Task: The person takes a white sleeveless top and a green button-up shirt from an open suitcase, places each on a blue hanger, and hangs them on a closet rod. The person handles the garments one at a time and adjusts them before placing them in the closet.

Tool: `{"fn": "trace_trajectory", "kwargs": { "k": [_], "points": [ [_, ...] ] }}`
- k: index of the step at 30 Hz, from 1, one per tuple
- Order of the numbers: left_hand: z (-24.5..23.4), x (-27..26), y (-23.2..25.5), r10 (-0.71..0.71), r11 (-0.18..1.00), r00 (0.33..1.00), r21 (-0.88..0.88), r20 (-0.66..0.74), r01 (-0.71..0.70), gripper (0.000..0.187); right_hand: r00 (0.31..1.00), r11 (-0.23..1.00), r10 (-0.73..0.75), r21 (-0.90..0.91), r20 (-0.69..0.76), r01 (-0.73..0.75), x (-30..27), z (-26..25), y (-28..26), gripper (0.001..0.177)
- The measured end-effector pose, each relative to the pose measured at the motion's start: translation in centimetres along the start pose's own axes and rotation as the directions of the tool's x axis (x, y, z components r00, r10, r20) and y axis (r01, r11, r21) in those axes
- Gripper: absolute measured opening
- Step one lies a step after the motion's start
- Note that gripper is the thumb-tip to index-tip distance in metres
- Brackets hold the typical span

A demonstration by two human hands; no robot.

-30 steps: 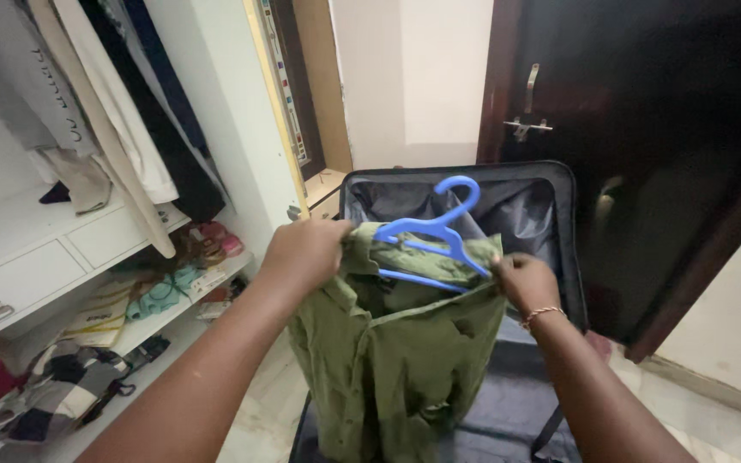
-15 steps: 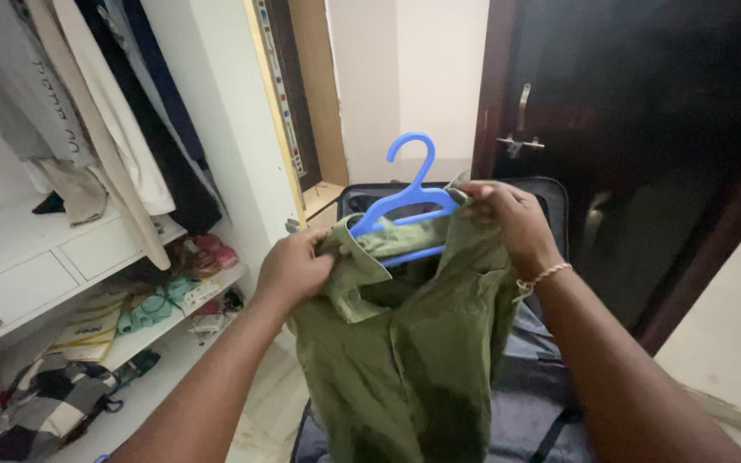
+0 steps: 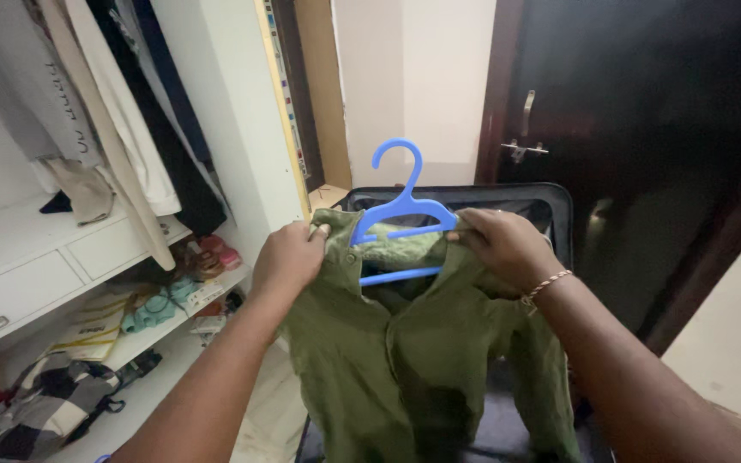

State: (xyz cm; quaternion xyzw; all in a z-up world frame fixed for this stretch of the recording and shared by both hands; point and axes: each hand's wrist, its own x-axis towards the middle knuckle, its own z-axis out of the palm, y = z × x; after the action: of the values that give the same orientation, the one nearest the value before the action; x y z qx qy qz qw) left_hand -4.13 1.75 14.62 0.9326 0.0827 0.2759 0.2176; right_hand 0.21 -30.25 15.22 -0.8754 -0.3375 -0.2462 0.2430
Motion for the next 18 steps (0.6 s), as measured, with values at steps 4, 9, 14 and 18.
{"fn": "trace_trajectory", "kwargs": {
  "k": [4, 9, 14, 18],
  "points": [
    [0.1, 1.0, -1.1, -0.166, 0.986, 0.983, -0.017, 0.084, 0.168, 0.037, 0.988, 0.988, 0.113, 0.095, 0.105, -0.123, 0.1, -0.1, -1.3, 0.028],
    [2.3, 0.0, -2.5, -0.252, 0.966, 0.951, -0.012, 0.179, 0.258, 0.033, 0.913, 0.941, 0.317, 0.038, 0.258, -0.337, 0.2, 1.7, -0.8, 0.048],
    [3.7, -2.4, -3.8, 0.195, 0.978, 0.930, -0.013, -0.312, -0.209, 0.034, 0.932, 0.934, 0.284, 0.154, 0.226, -0.322, -0.6, 3.3, 0.8, 0.044],
    [2.1, -6.3, -3.4, 0.357, 0.934, 0.734, 0.229, -0.577, -0.274, 0.030, 0.875, 0.869, 0.404, 0.185, 0.267, -0.458, -0.8, 3.2, 0.9, 0.045]
  ]
}}
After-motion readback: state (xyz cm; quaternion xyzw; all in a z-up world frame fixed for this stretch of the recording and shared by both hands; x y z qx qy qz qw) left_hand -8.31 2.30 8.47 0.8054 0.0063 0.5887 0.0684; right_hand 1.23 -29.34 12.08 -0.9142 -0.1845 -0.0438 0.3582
